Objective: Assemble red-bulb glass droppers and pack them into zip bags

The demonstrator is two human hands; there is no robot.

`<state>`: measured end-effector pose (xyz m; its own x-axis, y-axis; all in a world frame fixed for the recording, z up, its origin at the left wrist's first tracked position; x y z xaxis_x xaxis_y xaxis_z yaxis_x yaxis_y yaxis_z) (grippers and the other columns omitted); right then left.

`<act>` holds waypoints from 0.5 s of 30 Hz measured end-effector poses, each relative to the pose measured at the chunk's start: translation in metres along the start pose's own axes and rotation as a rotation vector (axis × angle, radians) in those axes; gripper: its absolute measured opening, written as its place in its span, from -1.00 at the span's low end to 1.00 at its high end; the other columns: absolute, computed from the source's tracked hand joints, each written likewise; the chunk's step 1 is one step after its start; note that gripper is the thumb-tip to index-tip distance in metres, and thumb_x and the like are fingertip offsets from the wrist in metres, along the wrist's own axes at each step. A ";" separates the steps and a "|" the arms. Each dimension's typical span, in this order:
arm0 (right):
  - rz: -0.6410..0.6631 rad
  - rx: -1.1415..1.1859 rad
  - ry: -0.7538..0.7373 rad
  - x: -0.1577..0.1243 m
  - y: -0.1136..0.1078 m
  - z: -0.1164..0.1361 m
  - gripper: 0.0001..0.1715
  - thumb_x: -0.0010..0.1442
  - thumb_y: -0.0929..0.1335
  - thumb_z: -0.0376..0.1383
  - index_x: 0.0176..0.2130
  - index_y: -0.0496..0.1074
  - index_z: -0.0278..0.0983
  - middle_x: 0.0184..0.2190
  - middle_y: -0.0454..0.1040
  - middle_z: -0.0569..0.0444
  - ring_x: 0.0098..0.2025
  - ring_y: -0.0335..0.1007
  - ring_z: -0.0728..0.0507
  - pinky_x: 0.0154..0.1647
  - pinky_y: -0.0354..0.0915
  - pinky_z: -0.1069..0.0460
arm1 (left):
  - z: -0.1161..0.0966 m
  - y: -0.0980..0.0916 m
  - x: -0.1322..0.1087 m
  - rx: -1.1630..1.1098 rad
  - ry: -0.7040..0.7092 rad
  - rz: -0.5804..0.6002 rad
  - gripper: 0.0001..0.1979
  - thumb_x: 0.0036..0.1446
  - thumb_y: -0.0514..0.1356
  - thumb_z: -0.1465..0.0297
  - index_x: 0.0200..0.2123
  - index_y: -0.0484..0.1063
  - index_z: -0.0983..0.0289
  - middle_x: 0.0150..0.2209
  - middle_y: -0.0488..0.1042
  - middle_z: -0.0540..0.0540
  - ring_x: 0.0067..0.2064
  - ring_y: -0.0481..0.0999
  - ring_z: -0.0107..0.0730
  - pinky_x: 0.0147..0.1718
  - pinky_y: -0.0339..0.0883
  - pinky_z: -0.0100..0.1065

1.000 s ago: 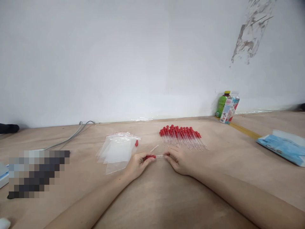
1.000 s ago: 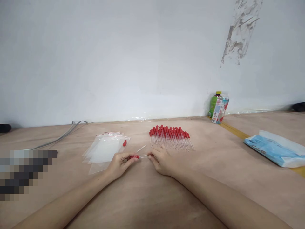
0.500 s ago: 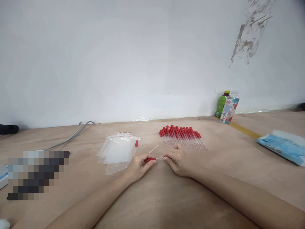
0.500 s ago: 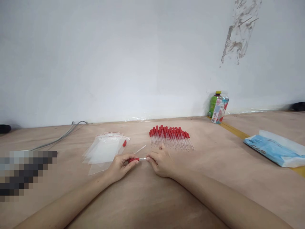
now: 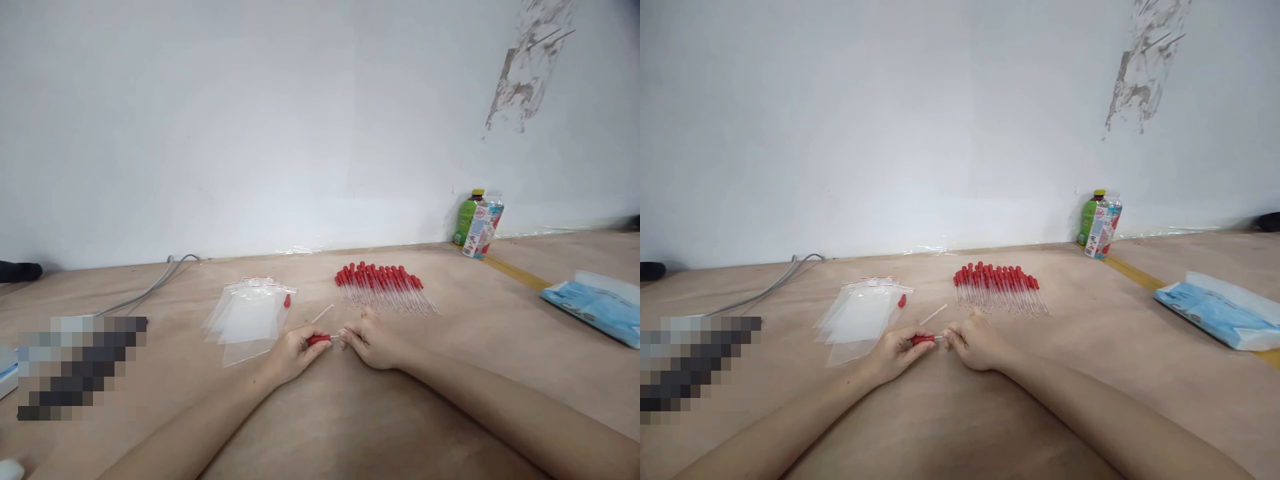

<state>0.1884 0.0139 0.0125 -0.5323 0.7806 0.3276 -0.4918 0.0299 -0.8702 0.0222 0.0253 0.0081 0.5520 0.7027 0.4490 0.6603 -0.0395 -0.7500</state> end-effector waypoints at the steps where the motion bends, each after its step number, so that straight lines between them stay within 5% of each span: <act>1: 0.011 -0.010 0.002 0.001 -0.002 0.000 -0.59 0.24 0.09 -0.29 -0.47 0.37 -0.26 -0.58 0.42 0.17 -0.54 0.19 0.02 -0.19 -0.01 -0.01 | 0.000 -0.001 0.000 -0.004 0.002 -0.004 -0.83 0.08 0.11 0.34 -0.32 0.44 0.29 -0.42 0.51 0.03 -0.42 0.45 -0.43 -0.42 0.31 -0.45; 9: 0.001 -0.126 -0.079 0.000 -0.022 0.007 -0.78 0.12 0.23 -0.30 -0.39 0.45 -0.20 -0.39 0.46 0.09 -0.29 0.29 -0.07 -0.22 0.03 -0.01 | 0.006 -0.009 0.002 0.025 0.047 -0.101 -0.79 0.05 0.16 0.33 -0.22 0.40 0.24 -0.27 0.49 0.05 -0.22 0.44 -0.33 -0.20 0.31 -0.32; 12: -0.009 -0.065 0.063 0.003 -0.028 -0.010 -0.79 0.06 0.25 -0.33 -0.41 0.47 -0.20 -0.43 0.48 0.11 -0.37 0.33 -0.05 -0.30 0.10 0.04 | 0.014 -0.013 0.001 0.141 0.033 -0.164 -0.68 0.01 0.19 0.36 -0.10 0.33 0.22 -0.13 0.40 0.09 -0.06 0.34 -0.24 -0.08 0.23 -0.21; 15: -0.081 0.000 0.324 0.014 -0.034 -0.036 -0.77 0.04 0.24 -0.27 -0.48 0.46 -0.24 -0.50 0.48 0.11 -0.46 0.34 -0.04 -0.45 0.12 0.09 | 0.025 -0.012 0.002 0.184 0.000 -0.137 -0.77 0.06 0.12 0.41 -0.16 0.36 0.23 -0.15 0.38 0.10 -0.10 0.35 -0.25 -0.12 0.26 -0.21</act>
Point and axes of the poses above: each hand's wrist, its own x-axis towards the middle knuckle, its own y-axis out of the palm, z = x × y, the point moved 3 cm from there along x, towards the middle knuckle
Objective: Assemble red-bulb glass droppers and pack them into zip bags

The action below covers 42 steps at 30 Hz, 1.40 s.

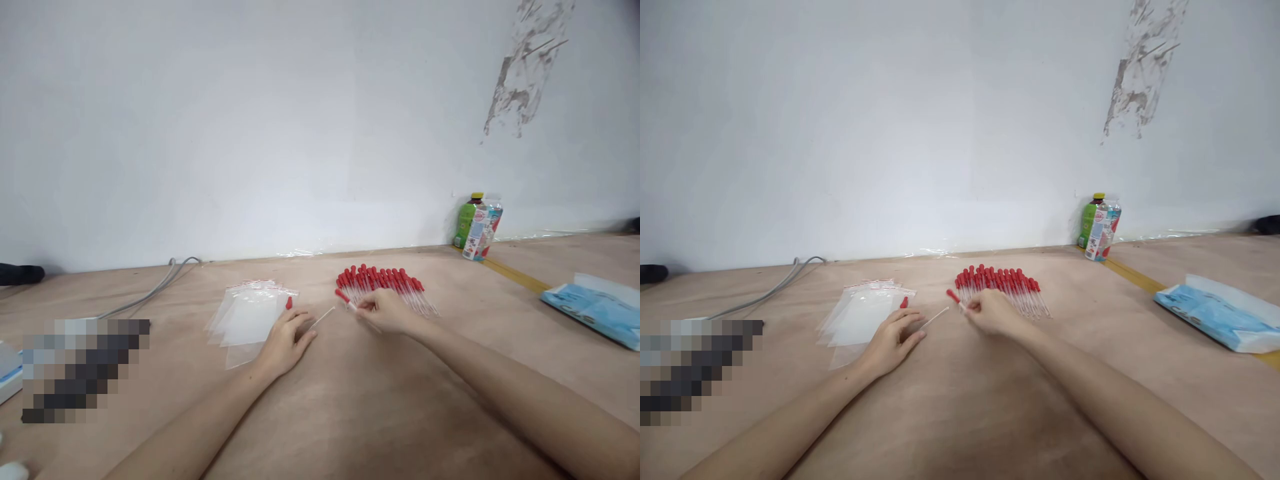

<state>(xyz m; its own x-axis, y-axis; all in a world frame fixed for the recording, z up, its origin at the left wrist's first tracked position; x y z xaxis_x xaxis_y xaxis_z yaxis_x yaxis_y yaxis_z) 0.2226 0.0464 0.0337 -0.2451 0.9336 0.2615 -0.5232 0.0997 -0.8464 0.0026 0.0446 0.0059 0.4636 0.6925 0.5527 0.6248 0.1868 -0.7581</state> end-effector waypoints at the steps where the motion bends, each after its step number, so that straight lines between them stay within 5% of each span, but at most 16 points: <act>1: -0.046 -0.013 0.092 0.008 -0.002 -0.006 -0.75 0.04 0.24 -0.24 -0.52 0.45 -0.25 -0.53 0.47 0.10 -0.46 0.34 -0.04 -0.46 0.12 0.10 | 0.002 0.002 0.001 -0.002 -0.011 0.019 -0.80 0.07 0.10 0.43 -0.19 0.37 0.24 -0.17 0.38 0.10 -0.15 0.38 -0.27 -0.16 0.29 -0.24; 5: -0.214 -0.151 0.307 0.040 -0.001 -0.018 -0.70 0.03 0.22 -0.20 -0.58 0.42 -0.24 -0.52 0.47 0.07 -0.40 0.34 -0.10 -0.32 0.11 0.02 | 0.003 0.006 0.004 -0.013 -0.043 0.063 -0.84 0.09 0.04 0.47 -0.26 0.38 0.26 -0.27 0.39 0.09 -0.30 0.42 -0.35 -0.31 0.33 -0.33; 15: -0.284 -0.283 0.387 0.071 0.024 -0.026 -0.67 0.06 0.21 -0.17 -0.52 0.43 -0.29 -0.46 0.46 -0.05 -0.36 0.34 -0.18 -0.20 -0.01 -0.12 | -0.008 0.005 0.002 -0.104 0.021 0.134 -0.82 0.12 0.04 0.41 -0.24 0.39 0.26 -0.35 0.42 0.07 -0.35 0.40 -0.39 -0.35 0.30 -0.39; 21: -0.304 -0.309 0.349 0.061 0.024 -0.013 -0.65 0.12 0.17 -0.13 -0.42 0.40 -0.28 -0.45 0.47 0.00 -0.35 0.35 -0.14 -0.15 -0.09 -0.12 | -0.017 0.006 0.003 -0.125 0.131 0.235 -0.79 0.16 0.01 0.41 -0.19 0.40 0.23 -0.29 0.46 0.08 -0.25 0.41 -0.35 -0.24 0.27 -0.36; 24: -0.285 -0.312 0.228 0.052 0.031 0.009 -0.60 0.14 0.14 -0.09 -0.43 0.38 -0.27 -0.48 0.47 0.03 -0.37 0.35 -0.11 -0.16 -0.09 -0.10 | -0.017 0.003 0.003 -0.075 0.122 0.190 -0.79 0.17 -0.01 0.39 -0.23 0.40 0.24 -0.29 0.45 0.08 -0.23 0.39 -0.33 -0.21 0.25 -0.32; 32: -0.177 -0.406 -0.020 0.006 0.055 0.046 -0.51 0.13 0.13 0.01 -0.38 0.35 -0.32 -0.43 0.46 -0.11 -0.36 0.34 -0.20 -0.24 -0.02 -0.10 | 0.009 -0.008 0.001 0.181 -0.032 -0.080 -0.88 0.06 0.09 0.39 -0.32 0.40 0.25 -0.32 0.39 0.10 -0.20 0.34 -0.21 -0.21 0.25 -0.23; 42: -0.049 -0.016 -0.082 -0.021 0.051 0.036 -0.84 0.12 0.22 -0.29 -0.26 0.28 -0.28 -0.47 0.41 0.09 -0.36 0.28 -0.05 -0.25 0.00 0.02 | 0.041 -0.018 0.032 0.400 -0.336 -0.015 -0.76 0.08 0.04 0.27 -0.26 0.32 0.31 -0.27 0.35 0.19 -0.20 0.36 -0.17 -0.25 0.23 -0.26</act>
Point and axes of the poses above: each hand's wrist, its own x-axis towards the middle knuckle, its own y-axis out of the palm, z = x × y, the point moved 3 cm from there along x, towards the middle knuckle
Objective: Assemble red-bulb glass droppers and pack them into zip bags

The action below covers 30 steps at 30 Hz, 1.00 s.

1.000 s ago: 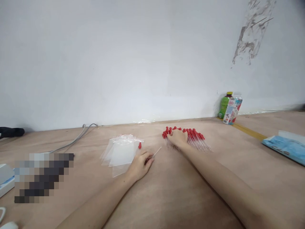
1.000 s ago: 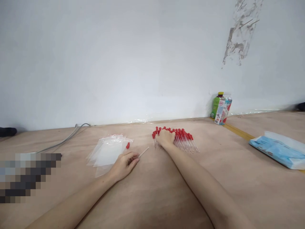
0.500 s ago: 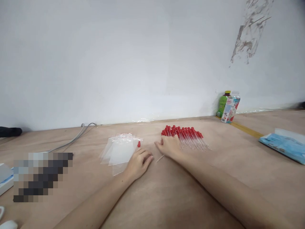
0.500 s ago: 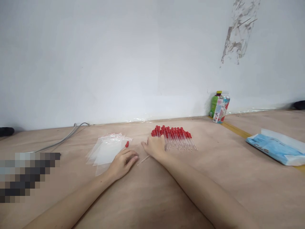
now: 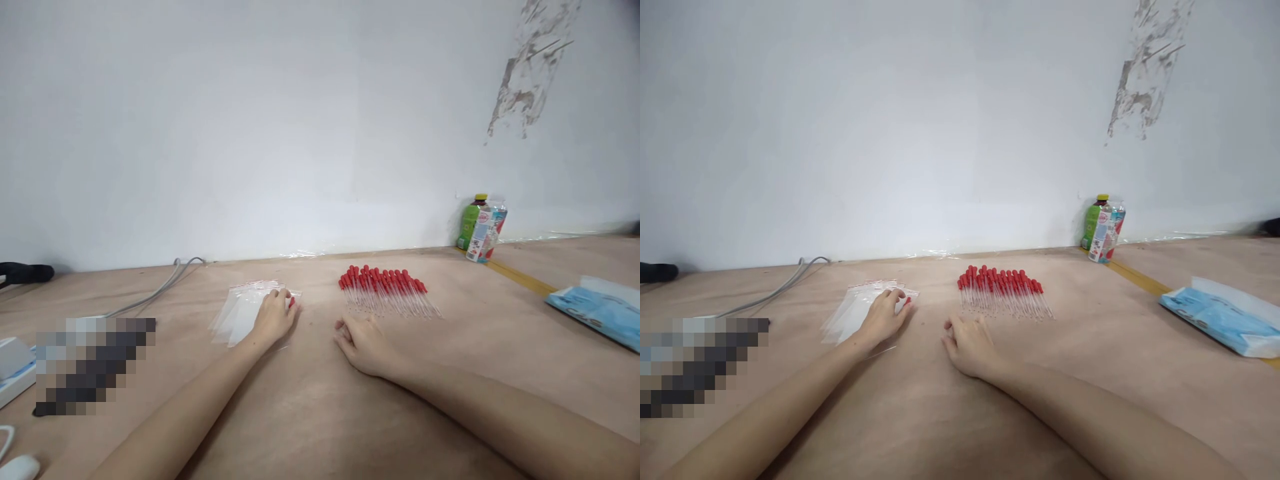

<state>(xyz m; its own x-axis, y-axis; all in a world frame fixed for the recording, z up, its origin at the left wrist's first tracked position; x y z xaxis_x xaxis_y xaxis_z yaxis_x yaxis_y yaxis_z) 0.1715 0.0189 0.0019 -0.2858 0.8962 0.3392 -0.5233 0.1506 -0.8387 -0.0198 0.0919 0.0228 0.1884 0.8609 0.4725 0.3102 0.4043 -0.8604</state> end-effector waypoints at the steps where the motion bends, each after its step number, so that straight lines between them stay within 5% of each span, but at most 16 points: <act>1: 0.015 0.032 0.028 0.000 -0.003 -0.002 -0.82 0.10 0.23 -0.29 -0.24 0.27 -0.28 -0.46 0.41 0.09 -0.35 0.28 -0.05 -0.26 0.01 0.03 | 0.002 0.001 0.004 0.013 -0.031 0.011 -0.73 0.08 0.04 0.24 -0.25 0.32 0.32 -0.27 0.36 0.21 -0.22 0.37 -0.16 -0.27 0.23 -0.26; 7: 0.147 0.099 0.230 0.001 -0.012 -0.021 -0.76 0.00 0.32 -0.32 -0.25 0.29 -0.29 -0.43 0.42 0.06 -0.37 0.29 -0.08 -0.37 0.08 0.05 | 0.006 0.014 0.017 0.062 -0.160 0.105 -0.71 0.00 0.10 0.17 -0.38 0.35 0.31 -0.40 0.44 0.20 -0.31 0.43 -0.09 -0.41 0.22 -0.29; 15: -0.034 -0.100 -0.102 -0.013 -0.012 -0.019 -0.82 0.15 0.19 -0.37 -0.29 0.36 -0.31 -0.31 0.38 -0.01 -0.25 0.26 -0.10 -0.25 0.12 0.04 | -0.021 0.007 -0.002 -0.032 0.034 0.079 -0.76 0.15 -0.01 0.34 -0.19 0.37 0.29 -0.27 0.41 0.16 -0.14 0.36 -0.23 -0.18 0.21 -0.32; 21: -0.230 -0.252 -0.099 -0.012 -0.020 -0.019 -0.71 0.23 0.11 -0.31 -0.26 0.36 -0.27 -0.37 0.36 0.01 -0.37 0.24 -0.08 -0.35 0.08 0.03 | -0.055 0.003 -0.041 -0.411 0.318 0.086 -0.80 0.16 -0.01 0.41 -0.25 0.40 0.25 -0.30 0.37 0.09 -0.23 0.37 -0.35 -0.23 0.26 -0.36; 30: -0.224 -0.156 -0.283 -0.014 -0.020 -0.014 -0.74 0.23 0.11 -0.31 -0.23 0.34 -0.23 -0.35 0.42 0.06 -0.35 0.28 -0.04 -0.29 0.05 0.03 | -0.057 0.005 -0.047 -0.531 0.299 0.152 -0.82 0.14 0.03 0.41 -0.24 0.40 0.25 -0.33 0.44 0.07 -0.28 0.40 -0.34 -0.29 0.26 -0.35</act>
Point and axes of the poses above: each hand's wrist, its own x-axis towards the middle knuckle, its own y-axis out of the palm, z = x × y, the point moved 3 cm from there along x, towards the middle knuckle
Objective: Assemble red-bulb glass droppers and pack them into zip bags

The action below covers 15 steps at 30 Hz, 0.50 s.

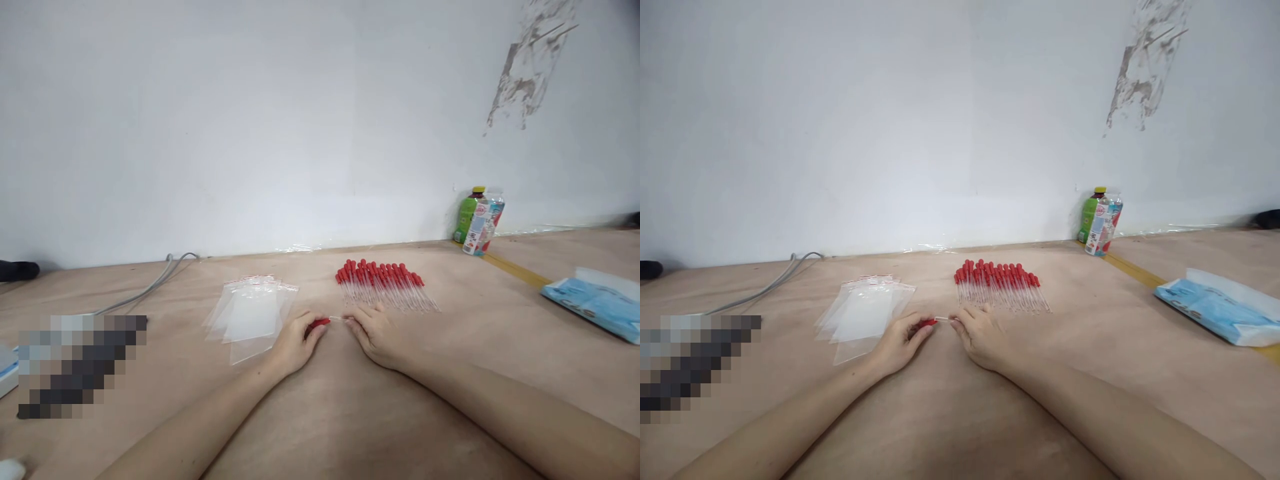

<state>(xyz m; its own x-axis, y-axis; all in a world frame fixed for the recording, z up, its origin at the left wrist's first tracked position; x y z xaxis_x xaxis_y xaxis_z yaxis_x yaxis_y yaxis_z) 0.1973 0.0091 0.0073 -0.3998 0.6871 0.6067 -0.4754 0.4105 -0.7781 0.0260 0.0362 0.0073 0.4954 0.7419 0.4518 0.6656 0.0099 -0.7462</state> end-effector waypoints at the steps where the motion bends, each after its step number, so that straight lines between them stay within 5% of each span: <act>1: 0.003 0.010 -0.006 0.000 -0.001 0.001 -0.75 0.23 0.12 -0.31 -0.23 0.33 -0.24 -0.34 0.42 0.06 -0.34 0.28 -0.05 -0.28 0.06 0.03 | 0.001 0.000 0.000 -0.008 -0.006 -0.001 -0.82 0.14 0.03 0.40 -0.25 0.40 0.26 -0.34 0.44 0.06 -0.29 0.40 -0.34 -0.30 0.26 -0.36; 15: 0.070 0.094 0.031 0.001 0.006 -0.005 -0.75 0.23 0.12 -0.31 -0.24 0.33 -0.24 -0.30 0.45 0.07 -0.30 0.32 -0.05 -0.23 0.03 0.01 | 0.003 0.001 0.000 -0.126 -0.061 -0.003 -0.83 0.13 0.03 0.37 -0.28 0.39 0.26 -0.40 0.45 0.00 -0.39 0.40 -0.42 -0.41 0.26 -0.43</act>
<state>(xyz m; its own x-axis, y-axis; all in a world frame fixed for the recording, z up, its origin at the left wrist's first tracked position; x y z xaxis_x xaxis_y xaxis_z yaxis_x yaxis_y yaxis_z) 0.1977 0.0153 0.0027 -0.4110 0.7310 0.5447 -0.5186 0.3039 -0.7992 0.0249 0.0379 0.0052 0.4611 0.7812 0.4208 0.7339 -0.0691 -0.6758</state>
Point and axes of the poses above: each hand's wrist, its own x-axis towards the middle knuckle, its own y-axis out of the palm, z = x × y, the point moved 3 cm from there along x, towards the middle knuckle
